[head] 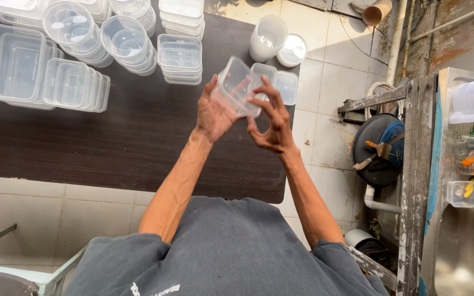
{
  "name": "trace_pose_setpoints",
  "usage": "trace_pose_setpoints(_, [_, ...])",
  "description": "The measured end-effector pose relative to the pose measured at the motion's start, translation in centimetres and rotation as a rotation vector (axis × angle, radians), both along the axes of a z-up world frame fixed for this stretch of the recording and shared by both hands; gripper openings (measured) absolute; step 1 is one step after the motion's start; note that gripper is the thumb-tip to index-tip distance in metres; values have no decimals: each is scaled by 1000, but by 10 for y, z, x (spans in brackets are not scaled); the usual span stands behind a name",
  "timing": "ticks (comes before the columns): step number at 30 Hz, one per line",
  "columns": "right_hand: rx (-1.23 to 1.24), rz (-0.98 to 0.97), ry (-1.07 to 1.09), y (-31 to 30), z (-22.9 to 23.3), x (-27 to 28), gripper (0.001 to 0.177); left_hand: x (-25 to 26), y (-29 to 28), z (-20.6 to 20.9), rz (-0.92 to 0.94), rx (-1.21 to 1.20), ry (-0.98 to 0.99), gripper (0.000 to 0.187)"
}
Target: The person repeatedly picks up small clear plastic food containers and their lids from a table, aligns them, and presses the lids onto the containers to seal them. The person handles the containers one at a time, placing each sealed unit back on the table among many others.
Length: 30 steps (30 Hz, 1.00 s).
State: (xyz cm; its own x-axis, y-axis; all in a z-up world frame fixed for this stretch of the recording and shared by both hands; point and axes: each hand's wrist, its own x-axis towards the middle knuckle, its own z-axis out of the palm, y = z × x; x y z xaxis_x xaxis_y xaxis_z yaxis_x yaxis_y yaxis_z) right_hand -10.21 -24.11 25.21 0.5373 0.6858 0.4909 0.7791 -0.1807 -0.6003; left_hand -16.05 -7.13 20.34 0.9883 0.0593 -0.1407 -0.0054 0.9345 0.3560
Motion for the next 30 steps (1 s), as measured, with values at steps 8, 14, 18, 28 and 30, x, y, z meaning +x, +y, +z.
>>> trace_pose_setpoints(8, [-98,56,1,-35,-1,-73,32,-96,-52,-11,14,-248,161,87])
trace_pose_setpoints(14, [-109,50,-25,-47,1,-79,28,-102,-60,-17,-1,-149,208,81])
trace_pose_setpoints(18, [-88,48,-25,-47,6,-83,28,-104,-61,-12,10,-132,134,80])
trace_pose_setpoints(28, [-15,-4,28,-62,12,-68,43,-120,-61,19,-115,-226,6,77])
trace_pose_setpoints(30, [-5,4,78,-61,8,-66,56,-118,-67,19,-108,-48,86,77])
